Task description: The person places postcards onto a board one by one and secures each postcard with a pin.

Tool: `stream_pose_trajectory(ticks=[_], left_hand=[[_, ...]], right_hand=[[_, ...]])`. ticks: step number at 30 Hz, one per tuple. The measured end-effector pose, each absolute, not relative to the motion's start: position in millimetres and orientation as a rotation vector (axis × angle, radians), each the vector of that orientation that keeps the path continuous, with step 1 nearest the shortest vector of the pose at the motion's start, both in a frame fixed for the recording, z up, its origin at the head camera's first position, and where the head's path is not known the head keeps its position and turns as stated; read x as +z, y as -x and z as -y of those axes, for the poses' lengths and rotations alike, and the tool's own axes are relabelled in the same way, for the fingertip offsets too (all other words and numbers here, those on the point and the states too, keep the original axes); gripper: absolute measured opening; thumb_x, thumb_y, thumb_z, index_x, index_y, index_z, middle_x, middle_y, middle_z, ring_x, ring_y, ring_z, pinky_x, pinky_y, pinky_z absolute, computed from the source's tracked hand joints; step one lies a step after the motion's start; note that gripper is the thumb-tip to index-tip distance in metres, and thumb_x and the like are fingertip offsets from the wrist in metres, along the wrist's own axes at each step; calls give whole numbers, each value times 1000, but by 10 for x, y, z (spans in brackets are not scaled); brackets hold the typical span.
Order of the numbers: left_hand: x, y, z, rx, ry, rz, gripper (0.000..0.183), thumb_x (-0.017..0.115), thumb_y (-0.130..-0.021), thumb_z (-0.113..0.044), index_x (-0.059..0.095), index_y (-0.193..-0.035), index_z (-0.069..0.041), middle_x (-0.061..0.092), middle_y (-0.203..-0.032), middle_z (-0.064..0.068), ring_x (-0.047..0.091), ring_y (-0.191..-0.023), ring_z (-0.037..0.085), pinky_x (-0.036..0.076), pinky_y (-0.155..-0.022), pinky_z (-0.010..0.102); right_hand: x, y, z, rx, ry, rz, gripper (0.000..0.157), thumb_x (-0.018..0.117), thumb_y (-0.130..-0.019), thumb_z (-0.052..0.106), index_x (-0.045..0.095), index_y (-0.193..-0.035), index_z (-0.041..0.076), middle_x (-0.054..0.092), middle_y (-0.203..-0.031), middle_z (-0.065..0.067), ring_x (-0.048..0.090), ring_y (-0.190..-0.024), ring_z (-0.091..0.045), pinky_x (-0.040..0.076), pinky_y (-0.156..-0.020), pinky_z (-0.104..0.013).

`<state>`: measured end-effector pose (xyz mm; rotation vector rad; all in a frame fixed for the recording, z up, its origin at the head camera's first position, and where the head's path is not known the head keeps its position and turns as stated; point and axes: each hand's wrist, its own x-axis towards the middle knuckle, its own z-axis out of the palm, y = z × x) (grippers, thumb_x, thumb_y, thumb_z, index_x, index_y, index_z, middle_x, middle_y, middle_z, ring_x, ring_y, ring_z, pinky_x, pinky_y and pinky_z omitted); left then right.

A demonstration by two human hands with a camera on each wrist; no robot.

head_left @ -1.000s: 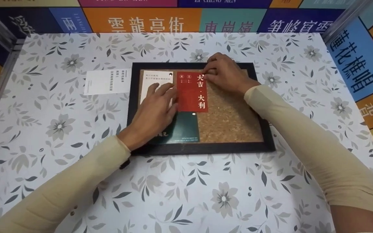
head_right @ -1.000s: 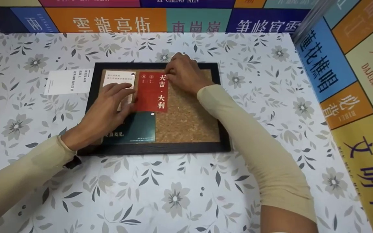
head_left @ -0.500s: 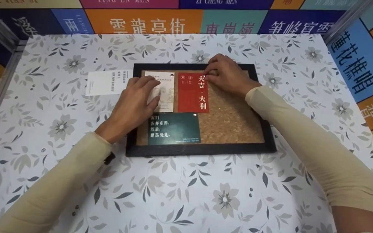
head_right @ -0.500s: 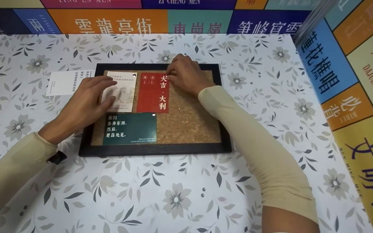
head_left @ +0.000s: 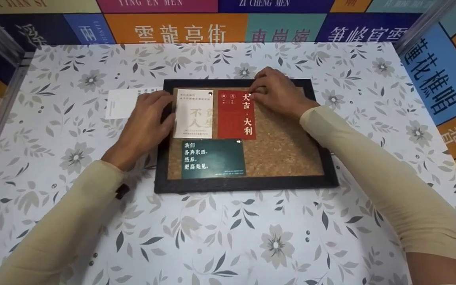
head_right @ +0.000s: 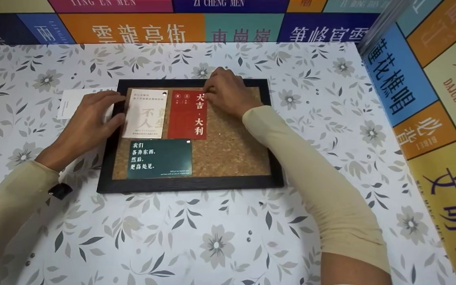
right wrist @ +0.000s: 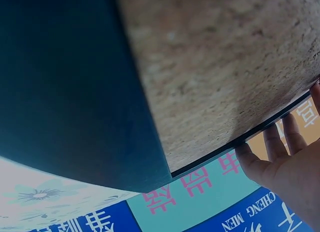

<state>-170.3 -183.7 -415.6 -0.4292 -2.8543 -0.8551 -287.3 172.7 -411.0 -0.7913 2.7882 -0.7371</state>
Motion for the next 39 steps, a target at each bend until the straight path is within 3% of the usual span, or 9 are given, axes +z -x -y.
stream_pose_trajectory(ticks=[7,19,29,36,39], left_hand=[[-4211,1764,2009,-835,415,2832,42,68,-105,-6,65,-145,9,60,-152,28,50,-142,53,40,-122,60],[-4235,1874,2284,-799,308,2893,42,61,-107,-9,64,-145,8,58,-154,29,48,-142,55,37,-122,64],[-4198,1969,2499,-831,124,3097,53,55,-111,-23,54,-158,1,41,-171,25,29,-158,51,20,-130,67],[-4174,2019,2611,-821,137,3158,51,56,-111,-26,57,-154,0,38,-172,26,24,-158,55,18,-127,75],[-4167,2038,2640,-820,121,3206,57,53,-113,-31,51,-162,-2,29,-177,25,17,-163,53,13,-130,74]], right_hand=[[-4122,2878,-1742,-757,804,-2780,26,68,-108,15,82,-128,6,60,-141,-15,53,-132,-32,42,-118,-52],[-4105,2861,-1736,-745,794,-2789,24,70,-108,18,83,-126,6,61,-144,-15,53,-137,-31,41,-121,-50],[-4113,2867,-1735,-755,783,-2778,25,69,-108,16,82,-127,6,60,-144,-14,52,-136,-30,41,-121,-49],[-4123,2852,-1742,-772,804,-2774,26,68,-109,18,82,-127,6,59,-143,-14,52,-135,-31,41,-120,-51],[-4120,2845,-1743,-775,800,-2773,26,68,-109,18,82,-127,6,59,-141,-14,53,-132,-31,42,-119,-51]])
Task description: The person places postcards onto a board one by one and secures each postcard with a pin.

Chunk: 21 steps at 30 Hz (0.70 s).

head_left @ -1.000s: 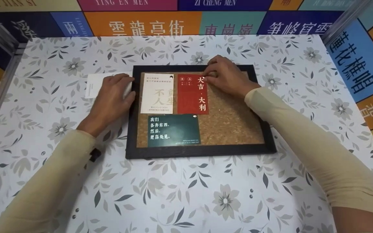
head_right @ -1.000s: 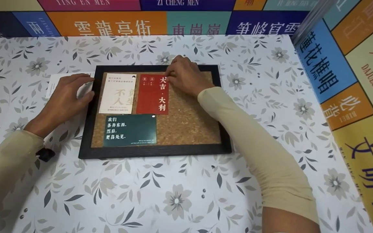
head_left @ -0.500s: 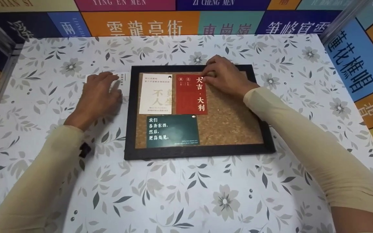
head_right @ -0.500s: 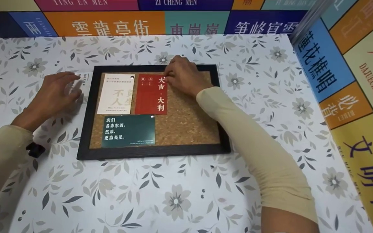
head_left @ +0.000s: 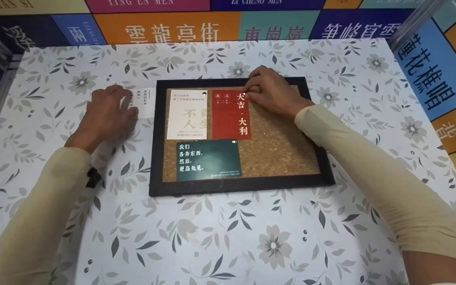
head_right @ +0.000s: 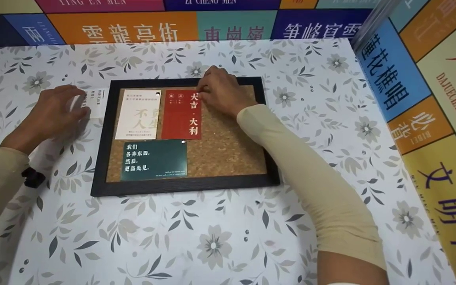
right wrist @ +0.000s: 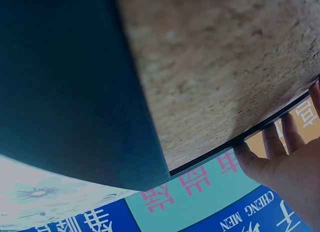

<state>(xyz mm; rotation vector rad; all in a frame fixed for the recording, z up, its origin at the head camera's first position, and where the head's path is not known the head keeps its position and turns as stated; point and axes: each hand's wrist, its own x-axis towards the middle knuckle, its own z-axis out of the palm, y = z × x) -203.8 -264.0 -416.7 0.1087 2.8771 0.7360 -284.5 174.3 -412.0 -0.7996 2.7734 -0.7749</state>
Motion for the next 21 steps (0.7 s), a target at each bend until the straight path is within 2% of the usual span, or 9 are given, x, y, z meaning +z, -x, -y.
stream_pose_trajectory(ticks=[4,8,17,21], left_hand=[[-4181,2057,2666,703,-86,-2850,63,53,-114,-36,44,-166,-2,22,-180,24,11,-166,51,10,-131,73],[-4198,2070,2676,685,-72,-2840,66,55,-114,-38,41,-167,-2,21,-180,25,11,-166,52,9,-130,75],[-4186,2089,2673,660,-41,-2873,71,61,-111,-41,42,-167,-3,33,-173,29,21,-159,57,6,-126,81],[-4171,2080,2675,665,-24,-2893,76,66,-109,-41,40,-168,-2,34,-171,32,25,-156,58,9,-125,82]], right_hand=[[-4108,2849,-1739,-767,791,-2772,26,68,-109,17,82,-127,6,60,-142,-14,52,-133,-31,42,-119,-50],[-4109,2863,-1739,-766,796,-2773,25,68,-109,17,82,-127,5,60,-144,-14,52,-136,-31,41,-120,-49],[-4125,2861,-1731,-768,785,-2778,25,69,-109,18,82,-127,6,60,-143,-13,52,-135,-30,41,-121,-49],[-4132,2857,-1742,-767,805,-2786,25,68,-109,18,82,-127,6,60,-142,-13,53,-134,-30,41,-120,-50]])
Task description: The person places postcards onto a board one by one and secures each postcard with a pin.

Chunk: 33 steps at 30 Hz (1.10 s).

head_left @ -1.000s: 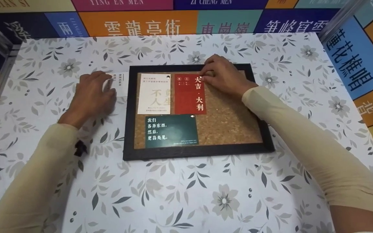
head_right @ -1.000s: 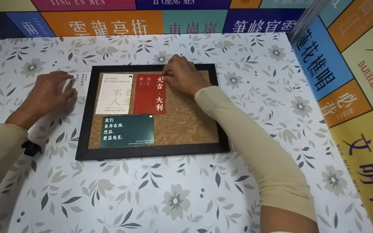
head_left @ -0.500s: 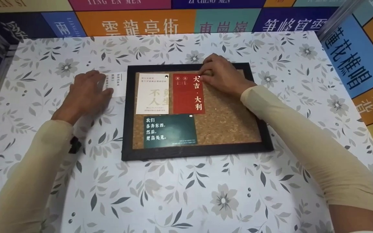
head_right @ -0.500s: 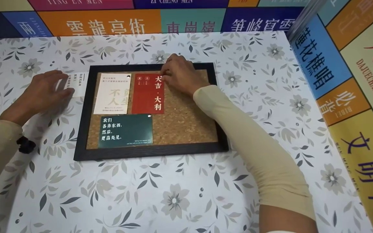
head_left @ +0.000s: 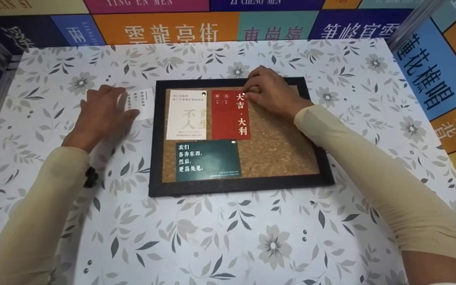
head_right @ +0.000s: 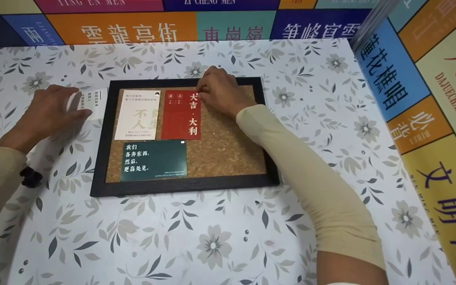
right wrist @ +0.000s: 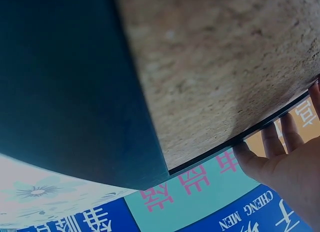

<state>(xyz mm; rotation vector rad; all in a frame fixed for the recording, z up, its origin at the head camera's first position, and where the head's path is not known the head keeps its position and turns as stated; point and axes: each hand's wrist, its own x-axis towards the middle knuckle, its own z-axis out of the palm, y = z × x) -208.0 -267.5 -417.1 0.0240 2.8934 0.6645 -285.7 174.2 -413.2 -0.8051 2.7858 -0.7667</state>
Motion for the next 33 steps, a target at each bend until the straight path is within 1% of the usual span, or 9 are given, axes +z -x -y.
stream_pose_trajectory(ticks=[6,12,14,16,20,23,27,31,33], left_hand=[[-4142,2058,2711,658,16,-2880,82,73,-104,-46,45,-161,5,37,-159,42,26,-150,63,10,-122,86],[-4127,2044,2727,612,125,-2873,73,75,-99,-57,61,-125,10,49,-143,45,29,-146,66,6,-117,91],[-4123,2034,2729,606,161,-2873,71,75,-98,-59,61,-111,10,51,-135,44,34,-141,65,14,-116,90],[-4118,2021,2730,602,193,-2873,71,75,-97,-62,59,-97,7,52,-127,42,37,-134,62,27,-112,85],[-4119,1990,2736,606,253,-2873,72,77,-94,-65,52,-84,1,47,-128,41,36,-129,56,40,-96,75],[-4122,1971,2730,626,302,-2868,71,78,-93,-65,48,-82,-2,46,-126,38,33,-130,56,40,-93,73],[-4118,1957,2711,652,359,-2866,69,80,-93,-63,51,-82,-1,51,-113,32,37,-129,56,40,-96,74],[-4097,1936,2712,664,380,-2893,70,82,-95,-55,57,-104,9,56,-106,30,47,-113,50,46,-88,65],[-4076,1921,2727,685,367,-2907,68,81,-98,-47,56,-116,13,58,-110,32,51,-104,47,47,-83,61]], right_hand=[[-4130,2845,-1745,-766,811,-2790,25,68,-108,17,83,-125,7,60,-139,-13,52,-130,-30,42,-118,-50],[-4135,2845,-1747,-768,819,-2793,25,68,-108,17,83,-126,7,61,-138,-13,53,-129,-30,42,-117,-50],[-4130,2845,-1751,-766,821,-2793,25,68,-108,16,83,-126,7,61,-138,-13,53,-130,-30,42,-117,-50],[-4124,2844,-1751,-766,824,-2793,25,68,-109,16,83,-127,7,61,-138,-13,52,-130,-31,41,-118,-50],[-4122,2850,-1747,-765,831,-2794,25,68,-108,16,83,-126,6,61,-138,-14,52,-131,-31,41,-118,-50],[-4121,2850,-1744,-761,821,-2791,25,69,-108,16,83,-126,5,60,-140,-15,52,-133,-32,41,-119,-50],[-4122,2849,-1742,-760,811,-2788,25,69,-108,17,82,-127,5,60,-142,-15,52,-135,-32,41,-120,-50],[-4126,2848,-1742,-770,808,-2784,25,69,-108,16,82,-127,5,60,-141,-15,52,-135,-32,41,-120,-50],[-4124,2851,-1741,-769,804,-2783,25,69,-109,17,82,-127,6,60,-142,-14,52,-136,-31,41,-120,-50]])
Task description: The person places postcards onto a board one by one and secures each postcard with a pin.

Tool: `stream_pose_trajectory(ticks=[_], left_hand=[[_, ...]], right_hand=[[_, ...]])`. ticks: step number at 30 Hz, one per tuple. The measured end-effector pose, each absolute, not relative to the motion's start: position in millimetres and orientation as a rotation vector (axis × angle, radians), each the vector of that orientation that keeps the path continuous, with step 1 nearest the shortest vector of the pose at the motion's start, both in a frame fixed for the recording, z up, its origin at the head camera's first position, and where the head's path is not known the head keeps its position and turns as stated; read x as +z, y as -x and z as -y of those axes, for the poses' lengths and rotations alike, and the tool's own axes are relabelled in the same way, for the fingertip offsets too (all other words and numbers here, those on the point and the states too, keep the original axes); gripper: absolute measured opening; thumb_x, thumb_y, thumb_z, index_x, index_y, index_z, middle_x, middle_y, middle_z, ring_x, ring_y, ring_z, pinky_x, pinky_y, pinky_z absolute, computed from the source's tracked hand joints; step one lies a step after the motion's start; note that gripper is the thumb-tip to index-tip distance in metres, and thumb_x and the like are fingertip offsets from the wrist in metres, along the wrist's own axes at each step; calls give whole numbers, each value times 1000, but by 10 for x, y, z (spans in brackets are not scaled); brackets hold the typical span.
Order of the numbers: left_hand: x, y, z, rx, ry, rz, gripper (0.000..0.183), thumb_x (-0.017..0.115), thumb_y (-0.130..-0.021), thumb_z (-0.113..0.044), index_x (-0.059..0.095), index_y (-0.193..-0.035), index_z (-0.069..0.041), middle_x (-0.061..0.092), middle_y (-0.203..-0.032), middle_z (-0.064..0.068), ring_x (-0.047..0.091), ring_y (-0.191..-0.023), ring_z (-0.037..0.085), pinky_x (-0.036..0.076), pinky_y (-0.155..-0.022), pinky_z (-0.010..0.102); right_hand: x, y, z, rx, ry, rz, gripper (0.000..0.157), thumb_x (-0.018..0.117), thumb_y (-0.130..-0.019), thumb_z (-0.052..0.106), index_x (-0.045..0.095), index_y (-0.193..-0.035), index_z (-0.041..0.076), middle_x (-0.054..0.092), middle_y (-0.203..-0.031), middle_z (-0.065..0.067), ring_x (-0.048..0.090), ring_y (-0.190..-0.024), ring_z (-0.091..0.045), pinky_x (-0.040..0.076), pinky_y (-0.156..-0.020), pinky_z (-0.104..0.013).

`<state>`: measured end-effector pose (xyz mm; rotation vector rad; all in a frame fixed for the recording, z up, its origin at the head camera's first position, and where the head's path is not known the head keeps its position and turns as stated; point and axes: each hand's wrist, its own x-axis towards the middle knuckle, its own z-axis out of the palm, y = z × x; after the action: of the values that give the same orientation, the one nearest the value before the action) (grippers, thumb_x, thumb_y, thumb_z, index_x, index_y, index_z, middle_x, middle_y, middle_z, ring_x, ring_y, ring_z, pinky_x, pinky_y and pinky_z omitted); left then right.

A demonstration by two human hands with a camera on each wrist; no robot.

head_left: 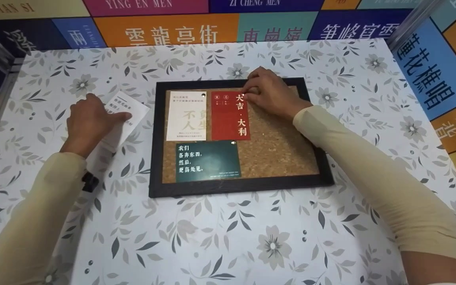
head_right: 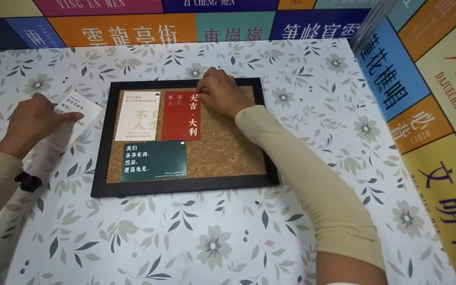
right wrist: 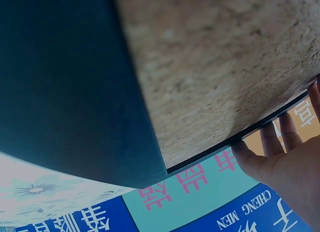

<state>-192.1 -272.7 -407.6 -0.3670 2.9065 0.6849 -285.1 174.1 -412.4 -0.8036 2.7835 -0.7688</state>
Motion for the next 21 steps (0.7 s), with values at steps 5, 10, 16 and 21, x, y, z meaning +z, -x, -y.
stream_pose_trajectory(ticks=[5,10,16,21], left_hand=[[-3987,1880,2786,773,302,-2871,52,74,-102,-18,56,-133,20,60,-133,42,59,-115,55,49,-96,66],[-3916,1844,2855,795,237,-2869,44,67,-98,-1,61,-137,19,63,-131,44,61,-114,57,53,-89,56],[-3849,1804,2963,822,156,-2874,41,62,-92,5,66,-131,16,68,-124,43,67,-106,54,47,-69,32],[-3780,1772,3008,941,204,-2780,38,69,-98,2,63,-134,13,67,-123,40,68,-85,37,50,-63,28]], right_hand=[[-4117,2857,-1731,-751,804,-2784,25,69,-109,17,83,-127,6,61,-144,-14,52,-138,-31,41,-122,-50],[-4114,2856,-1727,-751,820,-2783,25,69,-108,17,83,-126,6,61,-143,-14,52,-137,-31,41,-121,-50],[-4112,2848,-1732,-768,814,-2783,25,69,-108,15,83,-126,5,61,-141,-15,52,-135,-31,41,-120,-50],[-4114,2845,-1734,-766,811,-2784,24,69,-108,14,83,-126,5,61,-142,-15,52,-136,-32,41,-120,-50]])
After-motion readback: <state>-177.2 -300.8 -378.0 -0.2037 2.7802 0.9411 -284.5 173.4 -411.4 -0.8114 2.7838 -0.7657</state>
